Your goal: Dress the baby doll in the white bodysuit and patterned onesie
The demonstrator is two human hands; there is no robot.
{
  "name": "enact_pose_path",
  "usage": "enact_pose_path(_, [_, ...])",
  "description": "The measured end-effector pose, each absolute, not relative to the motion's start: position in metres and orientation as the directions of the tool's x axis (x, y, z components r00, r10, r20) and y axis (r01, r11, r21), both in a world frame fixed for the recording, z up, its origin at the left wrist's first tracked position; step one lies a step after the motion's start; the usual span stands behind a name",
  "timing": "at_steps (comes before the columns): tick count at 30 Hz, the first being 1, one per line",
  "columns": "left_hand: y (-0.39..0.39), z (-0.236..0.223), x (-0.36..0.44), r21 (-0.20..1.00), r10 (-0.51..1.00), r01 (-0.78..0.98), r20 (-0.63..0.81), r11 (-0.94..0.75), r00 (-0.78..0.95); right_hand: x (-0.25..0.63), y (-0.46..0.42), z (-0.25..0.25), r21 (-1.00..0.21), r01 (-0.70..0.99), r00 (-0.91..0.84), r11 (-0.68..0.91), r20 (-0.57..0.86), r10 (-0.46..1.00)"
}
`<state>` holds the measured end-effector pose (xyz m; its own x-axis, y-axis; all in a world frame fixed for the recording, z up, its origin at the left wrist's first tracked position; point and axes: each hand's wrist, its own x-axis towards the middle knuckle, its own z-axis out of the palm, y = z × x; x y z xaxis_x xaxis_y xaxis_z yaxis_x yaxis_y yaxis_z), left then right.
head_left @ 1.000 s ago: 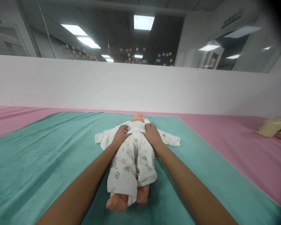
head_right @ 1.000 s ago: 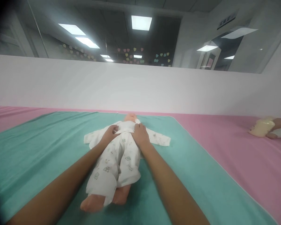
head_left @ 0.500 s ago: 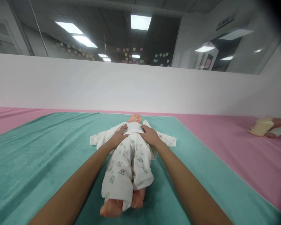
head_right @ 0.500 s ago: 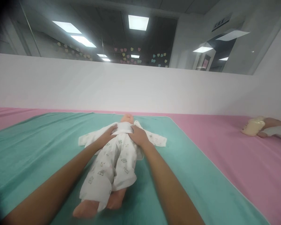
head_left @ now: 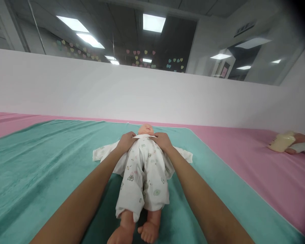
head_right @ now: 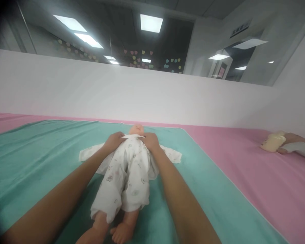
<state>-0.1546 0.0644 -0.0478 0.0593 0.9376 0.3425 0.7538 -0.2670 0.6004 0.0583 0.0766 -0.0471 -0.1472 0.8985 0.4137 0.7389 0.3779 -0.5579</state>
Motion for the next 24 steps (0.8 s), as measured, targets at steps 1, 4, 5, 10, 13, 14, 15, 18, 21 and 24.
enact_pose_path(1, [0.068, -0.050, -0.154, 0.602, 0.937, 0.757, 0.346, -0.255, 0.040, 0.058, 0.082, -0.049, -0.578, 0.731, -0.128, 0.362, 0.405, 0.905])
enact_pose_path(4, [0.071, -0.053, -0.153, 0.605, 0.939, 0.756, 0.342, -0.250, 0.036, 0.057, 0.092, -0.057, -0.657, 0.688, -0.059, 0.308, 0.372, 0.926])
enact_pose_path(5, [0.070, -0.052, -0.153, 0.603, 0.939, 0.754, 0.340, -0.259, 0.051, 0.056, 0.093, -0.061, -0.687, 0.665, -0.039, 0.294, 0.361, 0.932])
enact_pose_path(10, [0.051, -0.035, -0.151, 0.563, 0.927, 0.763, 0.352, -0.317, 0.126, 0.057, 0.077, -0.072, -0.800, 0.501, -0.023, 0.331, 0.370, 0.929])
enact_pose_path(13, [0.036, -0.019, -0.143, 0.557, 0.911, 0.732, 0.347, -0.393, 0.225, 0.058, 0.062, -0.069, -0.817, 0.422, -0.038, 0.394, 0.418, 0.908])
enact_pose_path(14, [0.032, -0.015, -0.140, 0.569, 0.903, 0.708, 0.341, -0.419, 0.260, 0.058, 0.058, -0.066, -0.815, 0.408, -0.044, 0.412, 0.433, 0.900])
enact_pose_path(15, [0.028, -0.011, -0.138, 0.585, 0.898, 0.683, 0.333, -0.437, 0.289, 0.057, 0.054, -0.062, -0.806, 0.401, -0.053, 0.435, 0.454, 0.889])
enact_pose_path(18, [0.020, -0.005, -0.136, 0.651, 0.895, 0.615, 0.297, -0.444, 0.332, 0.051, 0.046, -0.047, -0.753, 0.400, -0.128, 0.523, 0.519, 0.845])
enact_pose_path(21, [0.015, -0.001, -0.142, 0.764, 0.896, 0.512, 0.191, -0.392, 0.400, 0.044, 0.038, -0.033, -0.745, 0.383, -0.255, 0.547, 0.484, 0.837])
enact_pose_path(24, [0.008, 0.005, -0.151, 0.870, 0.856, 0.379, 0.087, -0.315, 0.510, 0.044, 0.031, -0.026, -0.797, 0.353, -0.362, 0.490, 0.367, 0.857])
